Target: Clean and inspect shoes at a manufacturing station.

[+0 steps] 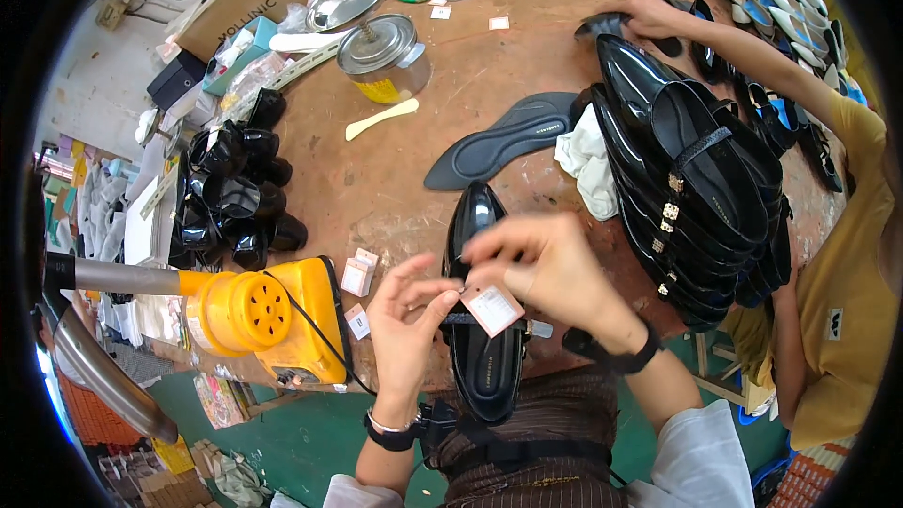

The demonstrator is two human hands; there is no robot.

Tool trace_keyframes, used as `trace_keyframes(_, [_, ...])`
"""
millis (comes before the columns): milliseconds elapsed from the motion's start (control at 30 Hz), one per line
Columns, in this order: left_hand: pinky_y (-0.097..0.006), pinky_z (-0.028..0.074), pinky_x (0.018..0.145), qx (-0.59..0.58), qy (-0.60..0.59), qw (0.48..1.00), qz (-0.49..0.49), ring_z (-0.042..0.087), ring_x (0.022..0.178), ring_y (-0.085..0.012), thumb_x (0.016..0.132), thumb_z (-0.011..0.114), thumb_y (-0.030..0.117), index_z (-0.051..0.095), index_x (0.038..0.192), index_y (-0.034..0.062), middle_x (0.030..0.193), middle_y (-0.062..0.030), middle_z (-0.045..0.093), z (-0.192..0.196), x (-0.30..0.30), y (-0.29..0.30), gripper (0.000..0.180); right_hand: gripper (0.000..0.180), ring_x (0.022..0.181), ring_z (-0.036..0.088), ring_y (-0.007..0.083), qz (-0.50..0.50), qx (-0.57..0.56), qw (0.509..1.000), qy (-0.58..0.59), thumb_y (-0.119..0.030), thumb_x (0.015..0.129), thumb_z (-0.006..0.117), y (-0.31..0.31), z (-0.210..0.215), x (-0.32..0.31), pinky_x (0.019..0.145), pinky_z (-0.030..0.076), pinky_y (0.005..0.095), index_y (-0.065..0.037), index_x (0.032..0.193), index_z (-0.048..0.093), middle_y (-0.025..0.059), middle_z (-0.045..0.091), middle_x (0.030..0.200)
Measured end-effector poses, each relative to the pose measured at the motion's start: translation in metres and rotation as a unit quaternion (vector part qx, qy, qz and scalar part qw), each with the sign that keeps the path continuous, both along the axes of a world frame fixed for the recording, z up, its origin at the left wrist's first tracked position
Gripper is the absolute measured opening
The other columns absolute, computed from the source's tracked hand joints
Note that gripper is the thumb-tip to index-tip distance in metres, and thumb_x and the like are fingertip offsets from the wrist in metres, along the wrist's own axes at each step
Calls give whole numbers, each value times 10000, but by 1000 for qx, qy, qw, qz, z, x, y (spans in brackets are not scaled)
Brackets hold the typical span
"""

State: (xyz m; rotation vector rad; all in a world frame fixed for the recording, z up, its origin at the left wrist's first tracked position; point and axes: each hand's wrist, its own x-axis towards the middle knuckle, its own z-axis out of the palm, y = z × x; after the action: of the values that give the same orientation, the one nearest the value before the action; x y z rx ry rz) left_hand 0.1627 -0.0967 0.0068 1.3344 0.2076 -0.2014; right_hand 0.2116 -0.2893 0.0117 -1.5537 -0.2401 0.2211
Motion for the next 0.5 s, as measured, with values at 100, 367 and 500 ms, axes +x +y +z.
trace_keyframes(100, [-228,437,598,437,-195,873,93,556,645,-108,732,877,164,611,1140,34,715,-2,610,19,-8,-7,504,133,693,646,77,-143,-112,982,-61,-52,891,691,-26,12,59,620,507,236,22,1001,701,27,703,815])
trace_keyframes(367, [-245,423,581,356,-15,929,-97,526,650,-76,868,729,89,615,1050,7,742,1,586,27,-21,13,229,115,914,688,420,-252,-557,783,-112,-70,825,687,-30,-95,193,790,568,483,-7,921,685,253,660,1035])
trace_keyframes(500, [-237,438,770,282,-48,947,150,534,791,-86,880,729,121,655,1088,46,865,17,584,68,12,62,232,174,930,678,449,-275,-538,792,-81,-104,816,716,-45,-107,198,813,569,492,-16,960,673,275,631,1068])
